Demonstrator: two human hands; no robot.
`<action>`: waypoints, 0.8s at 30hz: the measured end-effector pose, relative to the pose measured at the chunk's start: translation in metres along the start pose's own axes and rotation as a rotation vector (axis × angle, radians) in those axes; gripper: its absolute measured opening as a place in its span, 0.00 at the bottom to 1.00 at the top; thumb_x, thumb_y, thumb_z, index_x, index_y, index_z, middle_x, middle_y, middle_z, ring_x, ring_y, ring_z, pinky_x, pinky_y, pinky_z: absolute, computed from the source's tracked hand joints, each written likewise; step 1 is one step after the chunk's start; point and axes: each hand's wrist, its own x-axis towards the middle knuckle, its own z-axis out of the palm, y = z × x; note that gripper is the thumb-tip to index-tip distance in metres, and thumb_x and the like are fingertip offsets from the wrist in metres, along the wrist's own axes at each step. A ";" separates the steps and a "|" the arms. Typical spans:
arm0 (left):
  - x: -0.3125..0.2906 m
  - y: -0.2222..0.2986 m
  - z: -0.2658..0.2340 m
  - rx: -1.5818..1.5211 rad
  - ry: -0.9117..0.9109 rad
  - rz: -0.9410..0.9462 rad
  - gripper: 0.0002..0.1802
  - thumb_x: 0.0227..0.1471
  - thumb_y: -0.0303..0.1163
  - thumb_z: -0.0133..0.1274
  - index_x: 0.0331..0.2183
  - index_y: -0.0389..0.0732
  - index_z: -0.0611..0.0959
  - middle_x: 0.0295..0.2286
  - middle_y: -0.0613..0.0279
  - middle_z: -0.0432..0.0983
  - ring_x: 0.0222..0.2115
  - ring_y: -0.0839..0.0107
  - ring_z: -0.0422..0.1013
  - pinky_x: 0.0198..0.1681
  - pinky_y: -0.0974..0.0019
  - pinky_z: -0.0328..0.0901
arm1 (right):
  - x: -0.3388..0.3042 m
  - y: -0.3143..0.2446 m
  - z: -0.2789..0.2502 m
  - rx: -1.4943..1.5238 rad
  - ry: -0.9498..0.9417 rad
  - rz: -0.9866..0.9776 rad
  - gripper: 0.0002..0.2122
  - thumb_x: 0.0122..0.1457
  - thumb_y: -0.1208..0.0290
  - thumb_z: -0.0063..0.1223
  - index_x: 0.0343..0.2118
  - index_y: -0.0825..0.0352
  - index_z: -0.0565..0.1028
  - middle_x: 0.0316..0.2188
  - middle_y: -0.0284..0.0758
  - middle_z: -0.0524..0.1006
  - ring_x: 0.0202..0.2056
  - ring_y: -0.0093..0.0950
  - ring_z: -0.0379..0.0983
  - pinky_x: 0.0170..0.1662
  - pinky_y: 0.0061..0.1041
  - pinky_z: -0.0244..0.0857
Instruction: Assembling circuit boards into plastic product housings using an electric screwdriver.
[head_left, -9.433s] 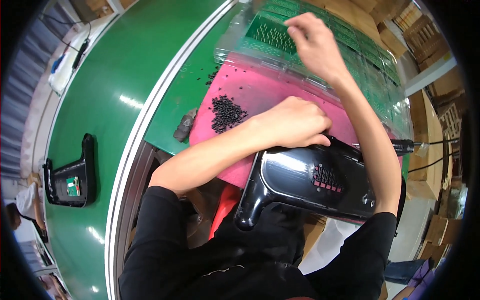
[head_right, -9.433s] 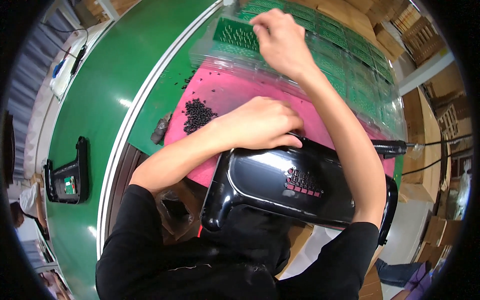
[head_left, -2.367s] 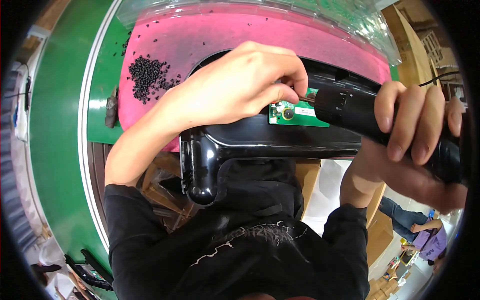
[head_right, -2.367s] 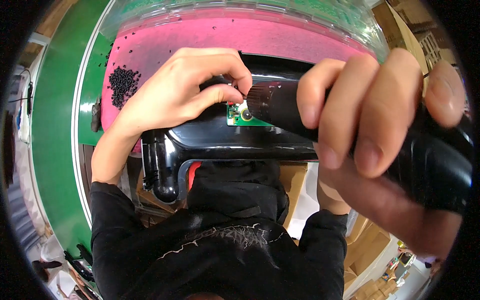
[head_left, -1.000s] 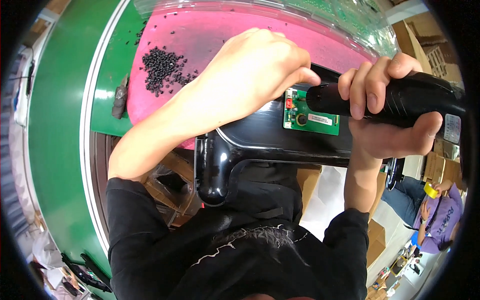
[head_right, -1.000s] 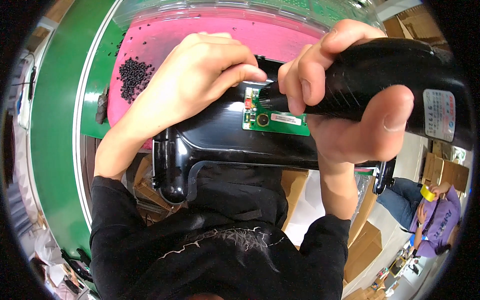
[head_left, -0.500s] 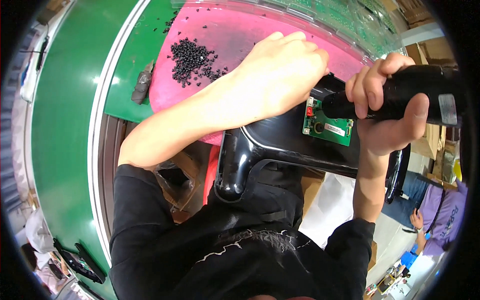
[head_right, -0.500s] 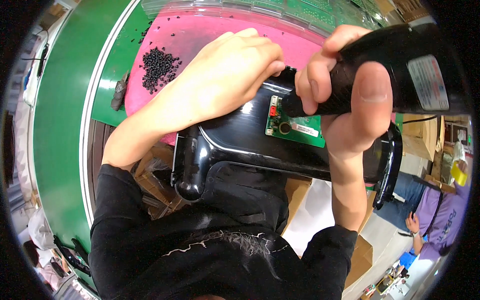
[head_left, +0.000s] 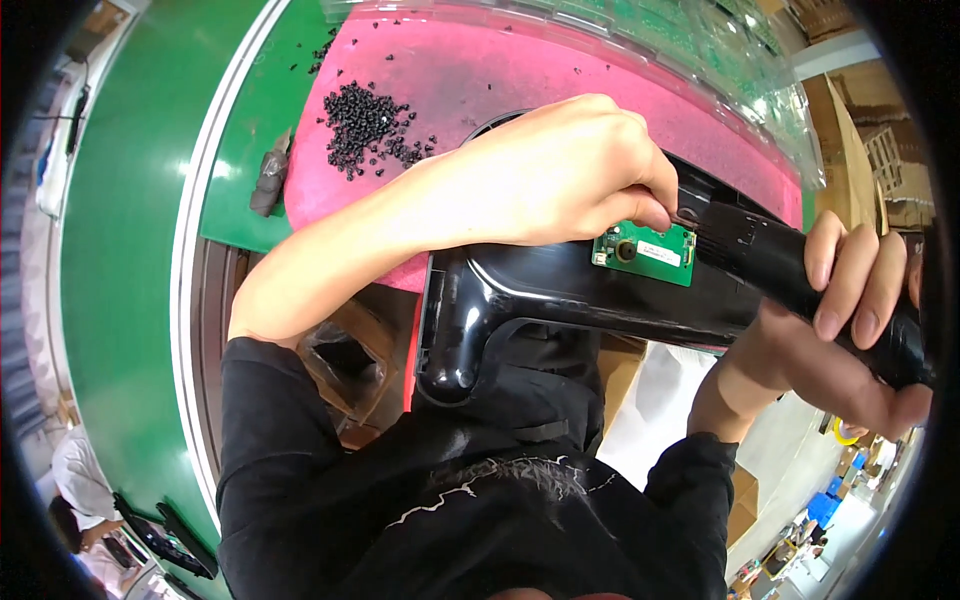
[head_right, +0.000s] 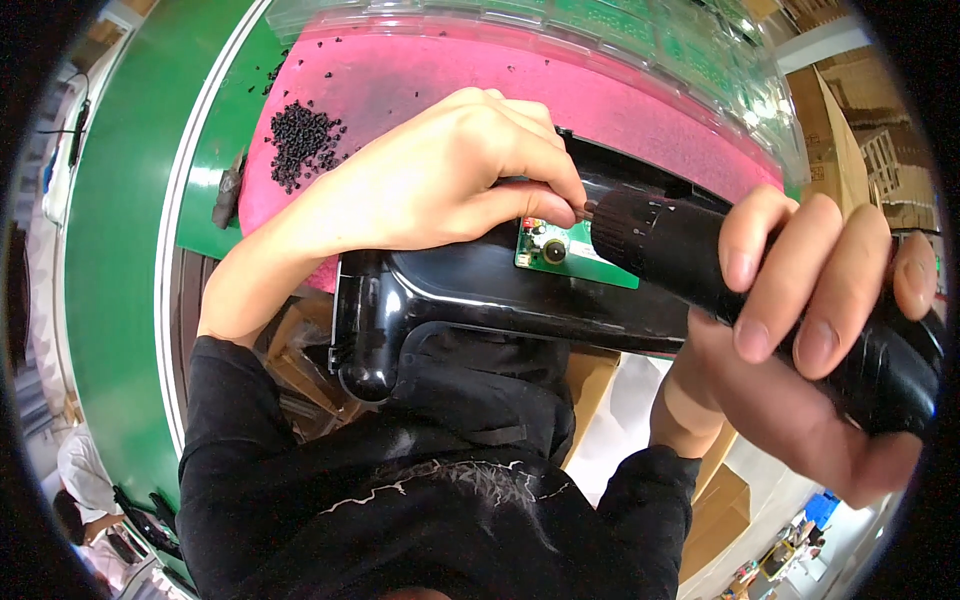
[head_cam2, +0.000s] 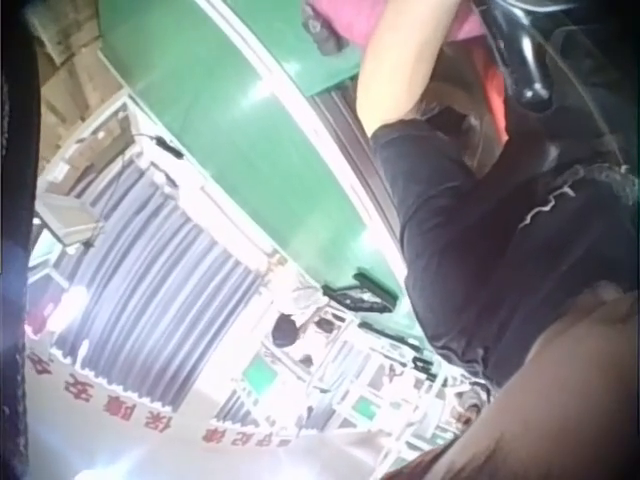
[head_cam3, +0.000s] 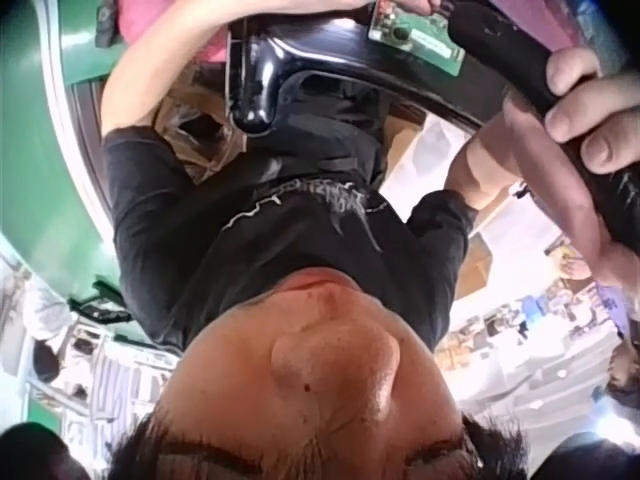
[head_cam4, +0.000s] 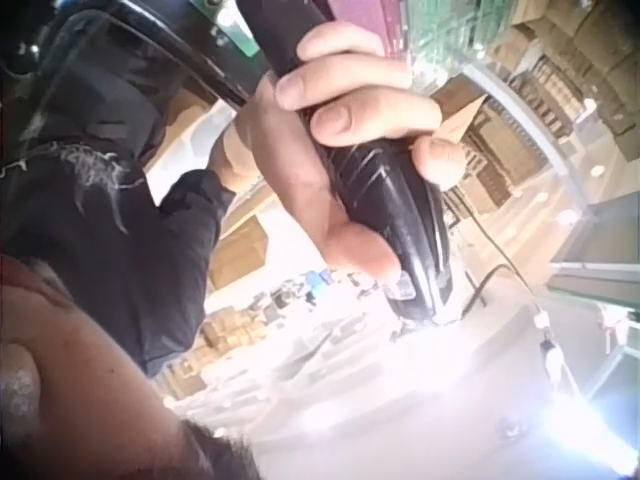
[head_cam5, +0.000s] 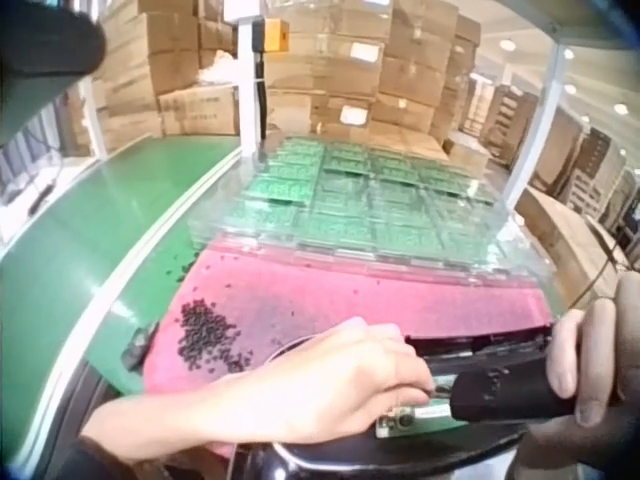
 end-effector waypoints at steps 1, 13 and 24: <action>0.001 0.000 0.001 -0.052 0.013 0.017 0.07 0.45 0.25 0.60 0.30 0.32 0.84 0.26 0.55 0.81 0.31 0.59 0.75 0.36 0.61 0.69 | -0.001 -0.001 0.000 0.016 -0.016 -0.011 0.23 0.44 0.43 0.56 0.30 0.59 0.66 0.17 0.21 0.64 0.14 0.14 0.57 0.26 0.17 0.50; 0.008 0.011 0.001 0.002 -0.035 0.012 0.07 0.43 0.27 0.63 0.28 0.34 0.85 0.25 0.58 0.80 0.29 0.62 0.74 0.35 0.63 0.67 | -0.012 -0.012 -0.010 -0.089 -0.118 -0.093 0.23 0.45 0.45 0.61 0.33 0.57 0.68 0.20 0.20 0.67 0.18 0.13 0.63 0.28 0.16 0.55; -0.005 -0.010 -0.063 0.583 0.036 -0.189 0.11 0.45 0.25 0.61 0.34 0.33 0.81 0.28 0.56 0.79 0.29 0.62 0.75 0.36 0.64 0.68 | -0.010 -0.027 -0.063 -0.199 -0.199 0.169 0.31 0.53 0.39 0.51 0.43 0.68 0.68 0.21 0.26 0.68 0.17 0.18 0.61 0.28 0.23 0.55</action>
